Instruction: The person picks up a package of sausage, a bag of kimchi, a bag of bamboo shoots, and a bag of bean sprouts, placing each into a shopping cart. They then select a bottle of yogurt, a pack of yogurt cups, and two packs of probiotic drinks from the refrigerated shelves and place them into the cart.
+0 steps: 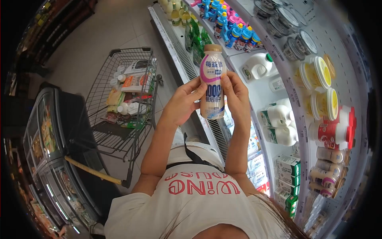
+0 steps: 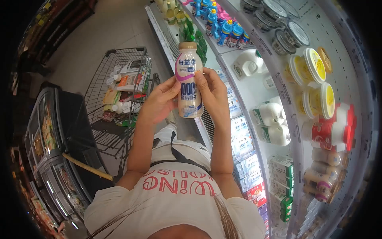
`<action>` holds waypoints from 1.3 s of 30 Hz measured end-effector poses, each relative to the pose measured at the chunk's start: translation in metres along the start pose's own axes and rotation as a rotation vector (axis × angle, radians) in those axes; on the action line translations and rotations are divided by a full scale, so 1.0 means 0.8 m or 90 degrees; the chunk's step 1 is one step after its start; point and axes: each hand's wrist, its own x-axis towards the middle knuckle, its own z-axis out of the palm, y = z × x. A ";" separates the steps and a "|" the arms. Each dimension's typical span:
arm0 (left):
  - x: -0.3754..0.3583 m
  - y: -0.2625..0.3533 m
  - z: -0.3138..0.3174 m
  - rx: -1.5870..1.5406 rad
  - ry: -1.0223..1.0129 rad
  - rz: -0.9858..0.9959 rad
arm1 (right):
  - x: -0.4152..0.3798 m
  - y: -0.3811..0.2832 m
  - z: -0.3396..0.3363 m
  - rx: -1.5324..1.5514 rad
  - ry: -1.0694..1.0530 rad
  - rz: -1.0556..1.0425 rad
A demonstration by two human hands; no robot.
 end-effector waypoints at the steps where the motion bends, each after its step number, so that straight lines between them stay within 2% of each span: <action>1: 0.007 0.004 -0.020 -0.004 0.011 0.031 | 0.015 0.007 0.015 0.014 -0.031 -0.020; 5: 0.023 0.046 -0.102 -0.049 0.068 0.114 | 0.084 0.035 0.091 0.003 -0.117 -0.075; 8: 0.025 0.075 -0.159 0.005 0.217 0.262 | 0.137 0.046 0.160 -0.141 -0.250 -0.082; 10: 0.017 0.085 -0.210 -0.016 0.291 0.291 | 0.174 0.081 0.211 -0.177 -0.342 -0.150; 14: -0.001 0.086 -0.310 -0.029 0.469 0.351 | 0.225 0.159 0.314 -0.162 -0.556 -0.203; 15: -0.006 0.080 -0.334 -0.038 0.513 0.359 | 0.233 0.178 0.338 -0.153 -0.623 -0.151; 18: -0.007 0.057 -0.413 -0.048 0.637 0.369 | 0.259 0.246 0.412 -0.231 -0.697 -0.279; 21: 0.017 0.023 -0.511 0.018 0.763 0.412 | 0.283 0.314 0.470 -0.330 -0.698 -0.330; 24: 0.048 0.038 -0.572 0.012 0.811 0.433 | 0.308 0.368 0.520 -0.405 -0.566 -0.351; 25: 0.061 0.046 -0.592 -0.013 0.808 0.423 | 0.316 0.387 0.536 -0.456 -0.530 -0.304; 28: 0.102 0.051 -0.670 -0.004 0.793 0.428 | 0.354 0.438 0.587 -0.413 -0.461 -0.190; 29: 0.117 0.048 -0.696 0.005 0.806 0.418 | 0.369 0.446 0.596 -0.402 -0.506 -0.131; 32: 0.152 0.055 -0.744 0.076 0.836 0.385 | 0.405 0.524 0.611 -0.316 -0.508 -0.160; 34: 0.172 0.041 -0.790 0.162 0.836 0.358 | 0.429 0.545 0.615 -0.327 -0.548 -0.118; 35: 0.185 0.030 -0.811 0.154 0.848 0.397 | 0.438 0.549 0.614 -0.316 -0.555 -0.097; 39: 0.212 0.010 -0.857 0.397 0.909 0.288 | 0.466 0.592 0.612 -0.323 -0.582 0.035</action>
